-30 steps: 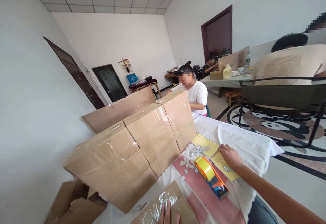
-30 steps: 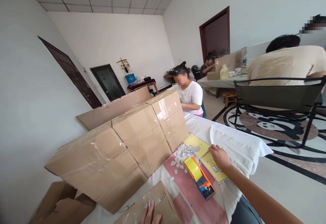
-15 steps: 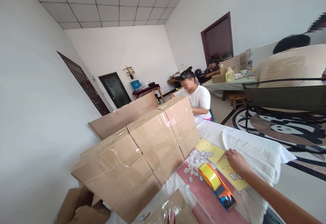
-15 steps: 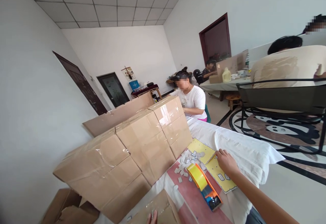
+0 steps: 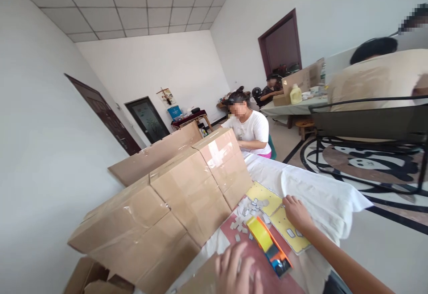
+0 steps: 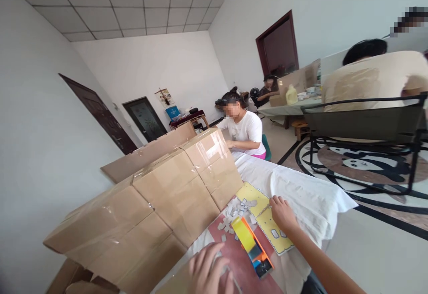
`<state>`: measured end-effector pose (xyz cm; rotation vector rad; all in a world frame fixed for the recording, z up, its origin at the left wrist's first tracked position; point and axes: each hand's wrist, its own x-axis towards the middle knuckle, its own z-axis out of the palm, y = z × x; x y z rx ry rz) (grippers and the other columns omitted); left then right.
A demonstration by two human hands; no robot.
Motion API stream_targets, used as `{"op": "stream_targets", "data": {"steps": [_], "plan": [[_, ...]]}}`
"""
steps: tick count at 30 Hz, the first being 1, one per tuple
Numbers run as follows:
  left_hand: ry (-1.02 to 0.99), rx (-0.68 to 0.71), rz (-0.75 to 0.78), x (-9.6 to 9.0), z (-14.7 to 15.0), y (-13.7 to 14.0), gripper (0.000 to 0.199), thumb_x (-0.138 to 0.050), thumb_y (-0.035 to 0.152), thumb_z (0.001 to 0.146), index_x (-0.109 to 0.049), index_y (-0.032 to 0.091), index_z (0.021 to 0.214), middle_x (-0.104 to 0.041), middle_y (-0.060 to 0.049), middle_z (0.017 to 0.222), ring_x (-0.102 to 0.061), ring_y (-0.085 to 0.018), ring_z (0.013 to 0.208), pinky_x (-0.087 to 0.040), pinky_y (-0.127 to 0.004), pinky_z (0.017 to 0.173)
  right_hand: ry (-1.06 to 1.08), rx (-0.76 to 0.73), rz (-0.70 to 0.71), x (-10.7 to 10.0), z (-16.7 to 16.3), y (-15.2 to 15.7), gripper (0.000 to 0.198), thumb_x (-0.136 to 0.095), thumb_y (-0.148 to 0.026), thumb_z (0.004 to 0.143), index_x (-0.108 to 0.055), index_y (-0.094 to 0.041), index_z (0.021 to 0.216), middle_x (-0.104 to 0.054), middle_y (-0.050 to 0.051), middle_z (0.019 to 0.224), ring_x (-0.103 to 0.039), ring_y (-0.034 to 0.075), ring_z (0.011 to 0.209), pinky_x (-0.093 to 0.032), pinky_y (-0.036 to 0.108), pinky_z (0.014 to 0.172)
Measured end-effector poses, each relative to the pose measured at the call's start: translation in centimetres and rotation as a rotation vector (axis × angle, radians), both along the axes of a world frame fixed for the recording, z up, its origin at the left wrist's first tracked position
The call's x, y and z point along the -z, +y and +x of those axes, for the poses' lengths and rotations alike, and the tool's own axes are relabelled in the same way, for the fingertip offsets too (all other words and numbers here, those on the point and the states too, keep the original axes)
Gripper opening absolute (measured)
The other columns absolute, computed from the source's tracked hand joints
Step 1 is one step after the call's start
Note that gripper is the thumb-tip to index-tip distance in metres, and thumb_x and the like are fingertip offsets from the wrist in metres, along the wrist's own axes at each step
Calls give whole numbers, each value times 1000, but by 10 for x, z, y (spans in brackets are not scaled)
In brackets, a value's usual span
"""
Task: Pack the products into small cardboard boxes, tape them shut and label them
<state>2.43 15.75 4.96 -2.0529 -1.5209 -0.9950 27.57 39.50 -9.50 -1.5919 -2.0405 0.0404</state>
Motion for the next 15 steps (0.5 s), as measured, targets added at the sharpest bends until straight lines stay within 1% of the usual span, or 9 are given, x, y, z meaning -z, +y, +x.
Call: {"op": "stream_targets", "data": {"steps": [1, 2, 4, 6, 8, 9, 11, 13, 15], "plan": [[-34, 121, -141, -10, 27, 15, 17, -51, 28, 88, -66, 31, 95, -76, -1, 108, -69, -21, 98, -49, -37, 83, 48, -4, -23, -3, 0, -2, 29, -40, 2, 87, -62, -17, 90, -64, 17, 103, -57, 32, 99, -38, 38, 83], [-44, 191, -312, -17, 54, 34, 20, -46, 26, 91, -65, 30, 97, -75, -2, 103, -68, -19, 95, -49, -36, 84, 86, -2, -43, -5, 0, -3, 29, -41, 3, 84, -61, -17, 89, -65, 16, 101, -57, 31, 98, -38, 37, 81], [11, 169, -640, -19, 99, 77, 26, -41, 23, 95, -64, 30, 102, -74, 0, 104, -66, -19, 99, -49, -35, 88, 138, 8, -71, -8, 2, -4, 27, -43, 4, 81, -59, -17, 87, -65, 14, 97, -58, 28, 94, -38, 33, 77], [33, 155, -728, -10, 130, 121, 29, -40, 18, 95, -66, 26, 106, -75, -3, 107, -67, -19, 100, -51, -33, 86, 203, 7, -93, -9, 5, -4, 25, -45, 2, 79, -58, -18, 85, -65, 11, 93, -59, 25, 91, -39, 30, 76], [46, 133, -776, 7, 144, 157, 33, -40, 15, 96, -63, 23, 118, -72, -5, 117, -65, -18, 110, -51, -33, 92, 277, 0, -106, -10, 9, -4, 22, -45, -1, 82, -57, -19, 85, -66, 8, 93, -61, 22, 90, -41, 27, 76], [59, 117, -800, 16, 146, 171, 32, -43, 18, 97, -61, 21, 124, -72, -7, 117, -64, -20, 113, -51, -36, 94, 316, -2, -113, -10, 11, -4, 21, -44, -2, 84, -57, -19, 86, -66, 7, 93, -61, 20, 90, -42, 26, 77], [87, 73, -847, 34, 144, 187, 36, -50, 28, 98, -57, 18, 132, -70, -9, 117, -62, -24, 116, -51, -44, 98, 394, 1, -129, -11, 14, -4, 21, -42, -6, 89, -58, -20, 90, -68, 7, 95, -63, 19, 90, -44, 26, 79], [114, 36, -892, 49, 140, 193, 43, -53, 36, 98, -53, 18, 137, -68, -10, 119, -62, -26, 117, -51, -50, 100, 466, 7, -150, -11, 15, -4, 21, -41, -9, 91, -58, -20, 97, -69, 7, 97, -63, 19, 90, -45, 27, 80], [135, 23, -933, 60, 136, 195, 47, -53, 39, 97, -50, 19, 140, -66, -11, 123, -60, -27, 120, -49, -53, 103, 532, 8, -172, -8, 15, -2, 21, -42, -11, 91, -58, -20, 101, -69, 7, 99, -63, 18, 90, -45, 27, 82]]}}
